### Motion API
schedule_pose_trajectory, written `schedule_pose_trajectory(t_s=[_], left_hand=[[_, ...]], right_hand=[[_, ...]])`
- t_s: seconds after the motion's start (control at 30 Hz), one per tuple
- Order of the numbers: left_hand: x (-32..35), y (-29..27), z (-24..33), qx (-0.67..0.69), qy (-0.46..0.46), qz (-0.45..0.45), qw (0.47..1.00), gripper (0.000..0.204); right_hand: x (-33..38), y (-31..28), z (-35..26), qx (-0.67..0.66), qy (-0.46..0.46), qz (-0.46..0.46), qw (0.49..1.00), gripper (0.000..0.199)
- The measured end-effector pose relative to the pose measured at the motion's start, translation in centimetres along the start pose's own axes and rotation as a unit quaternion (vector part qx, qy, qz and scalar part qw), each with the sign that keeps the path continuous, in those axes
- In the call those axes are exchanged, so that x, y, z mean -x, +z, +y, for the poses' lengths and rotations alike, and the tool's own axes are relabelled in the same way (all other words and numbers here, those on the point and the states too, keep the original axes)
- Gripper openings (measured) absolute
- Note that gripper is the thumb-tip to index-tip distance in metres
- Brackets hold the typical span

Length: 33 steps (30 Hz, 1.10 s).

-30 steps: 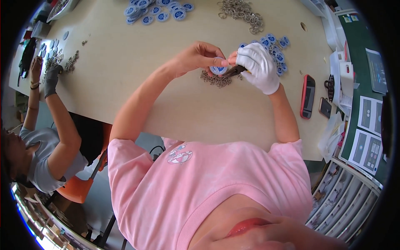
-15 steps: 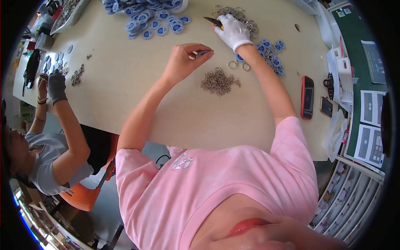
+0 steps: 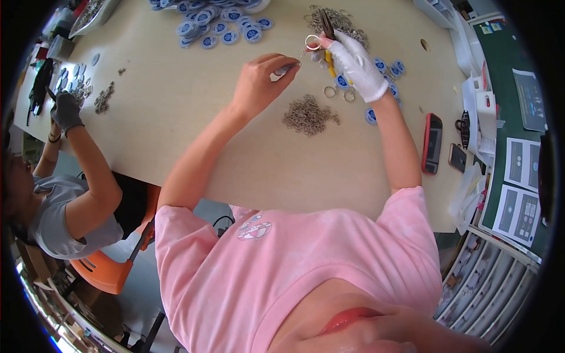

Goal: The person assembles keychains by attaching blue charms to metal keychain rings using pliers.

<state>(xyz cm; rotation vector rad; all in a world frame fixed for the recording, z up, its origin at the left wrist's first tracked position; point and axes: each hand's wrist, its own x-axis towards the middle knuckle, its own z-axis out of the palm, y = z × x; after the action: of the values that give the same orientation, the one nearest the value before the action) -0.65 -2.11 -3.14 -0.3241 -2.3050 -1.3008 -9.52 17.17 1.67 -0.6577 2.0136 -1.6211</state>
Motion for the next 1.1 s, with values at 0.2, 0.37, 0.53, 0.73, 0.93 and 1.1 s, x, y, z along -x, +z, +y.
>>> schedule_pose_trajectory(t_s=[0.2, 0.37, 0.53, 0.73, 0.93, 1.1], left_hand=[[0.0, 0.1, 0.0, -0.013, 0.018, 0.002, 1.0, 0.013], [-0.2, -0.1, 0.7, -0.008, 0.018, 0.006, 1.0, 0.014], [-0.2, -0.3, 1.0, -0.004, 0.005, 0.014, 1.0, 0.014], [-0.2, -0.1, 1.2, 0.012, 0.014, 0.029, 0.999, 0.011], [-0.1, -0.2, 1.2, -0.001, 0.007, 0.059, 0.998, 0.014], [-0.6, -0.6, 1.6, -0.003, 0.035, 0.122, 0.992, 0.016]], right_hand=[[1.2, 1.2, -1.8, 0.025, -0.027, 0.015, 0.999, 0.035], [1.2, 1.1, -1.8, 0.026, -0.018, 0.015, 0.999, 0.035], [1.9, 1.1, -3.0, 0.035, -0.031, 0.01, 0.999, 0.036], [2.1, 1.0, -2.9, -0.014, -0.026, -0.006, 1.0, 0.035], [2.1, 0.5, -2.1, -0.004, -0.044, 0.001, 0.999, 0.033], [2.6, 0.3, -2.5, 0.123, -0.059, 0.023, 0.99, 0.032]])
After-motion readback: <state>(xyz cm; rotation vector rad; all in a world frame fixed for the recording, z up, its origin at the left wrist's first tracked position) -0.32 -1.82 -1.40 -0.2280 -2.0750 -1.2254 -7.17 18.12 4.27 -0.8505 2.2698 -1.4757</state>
